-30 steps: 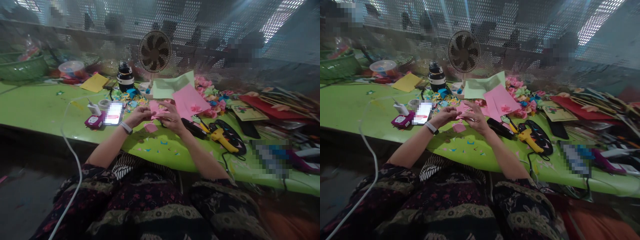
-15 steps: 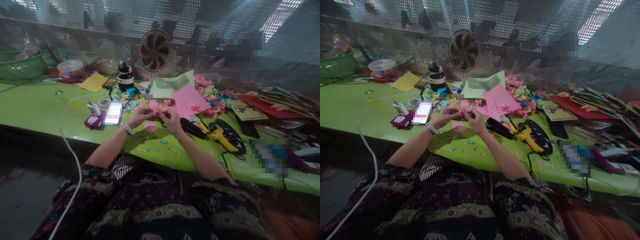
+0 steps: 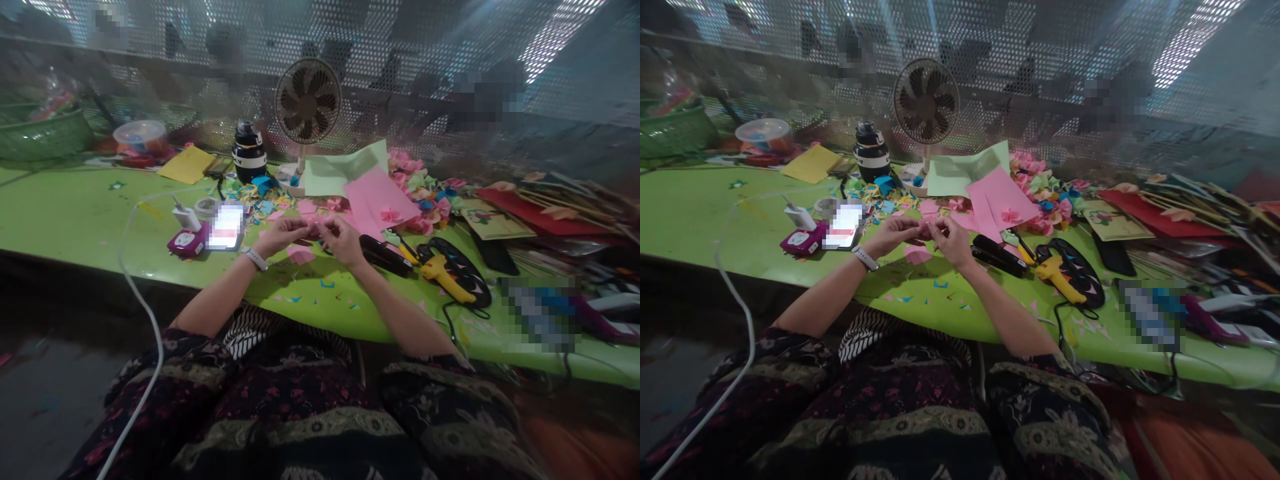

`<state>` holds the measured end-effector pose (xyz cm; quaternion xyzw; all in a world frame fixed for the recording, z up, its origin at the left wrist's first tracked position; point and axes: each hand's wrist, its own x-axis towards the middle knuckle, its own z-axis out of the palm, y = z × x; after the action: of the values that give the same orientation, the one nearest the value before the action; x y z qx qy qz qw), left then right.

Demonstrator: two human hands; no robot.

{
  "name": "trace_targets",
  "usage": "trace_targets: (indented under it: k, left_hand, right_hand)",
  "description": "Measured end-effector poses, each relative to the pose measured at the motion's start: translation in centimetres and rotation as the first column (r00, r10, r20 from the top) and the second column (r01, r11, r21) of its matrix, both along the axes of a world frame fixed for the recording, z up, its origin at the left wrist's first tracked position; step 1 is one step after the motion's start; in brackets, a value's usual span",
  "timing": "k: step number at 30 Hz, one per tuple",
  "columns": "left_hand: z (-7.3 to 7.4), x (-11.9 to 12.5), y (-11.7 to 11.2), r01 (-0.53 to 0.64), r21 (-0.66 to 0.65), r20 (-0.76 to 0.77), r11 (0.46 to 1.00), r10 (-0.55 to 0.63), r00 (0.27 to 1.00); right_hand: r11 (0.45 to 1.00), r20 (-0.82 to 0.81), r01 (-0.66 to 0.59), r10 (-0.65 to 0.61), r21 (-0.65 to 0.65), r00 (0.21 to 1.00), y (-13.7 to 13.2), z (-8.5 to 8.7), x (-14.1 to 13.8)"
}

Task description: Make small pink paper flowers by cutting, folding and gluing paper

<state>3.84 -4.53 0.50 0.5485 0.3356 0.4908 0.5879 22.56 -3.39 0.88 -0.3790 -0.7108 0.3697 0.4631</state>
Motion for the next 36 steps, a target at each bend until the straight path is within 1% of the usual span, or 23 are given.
trace_targets:
  k: [7,11,19,21,24,25,27,29,32,36]
  left_hand:
    - [-0.3,-0.1,0.3,0.039,0.002,0.007,0.999,-0.039,0.999]
    - [-0.5,-0.2,0.4,0.033,-0.006,0.001,0.999,-0.033,0.999]
    - [-0.6,-0.2,0.4,0.033,-0.017,-0.003,0.999,-0.033,0.999]
    - [-0.6,-0.3,0.4,0.029,-0.018,0.002,0.999,-0.029,1.000]
    - [-0.7,-0.3,0.5,0.039,-0.031,0.026,0.999,-0.038,0.999]
    - [-0.8,-0.4,0.5,0.052,-0.038,0.035,0.998,-0.050,0.998]
    - [-0.8,-0.4,0.5,0.087,-0.056,0.044,0.995,-0.085,0.995]
    - [-0.9,-0.4,0.5,0.117,-0.073,0.036,0.990,-0.114,0.993]
    - [-0.9,-0.4,0.5,0.129,-0.089,0.026,0.988,-0.127,0.992]
    - [-0.9,-0.4,0.3,0.135,-0.115,0.013,0.984,-0.134,0.991]
  right_hand:
    - [1.000,0.022,-0.004,0.004,0.004,1.000,0.0,0.1,0.0]
    - [1.000,0.024,-0.005,0.005,0.010,1.000,0.0,0.2,0.1]
    - [1.000,0.062,-0.001,-0.001,0.031,0.998,0.4,-0.4,0.2]
    - [0.999,0.053,0.014,-0.016,0.032,0.998,0.4,-0.3,0.3]
    - [0.997,0.013,0.082,-0.082,0.013,0.997,0.3,0.3,0.4]
    - [0.997,0.011,0.083,-0.083,0.001,0.996,0.2,0.5,0.5]
    - [0.999,0.042,0.036,-0.036,-0.005,0.998,0.3,0.6,0.6]
    - [0.999,0.098,-0.010,0.005,0.047,0.995,0.3,0.6,0.6]
    - [0.988,0.157,-0.010,-0.014,0.151,0.988,0.3,0.3,0.4]
    - [0.981,0.182,-0.017,-0.019,0.193,0.983,0.1,0.0,0.2]
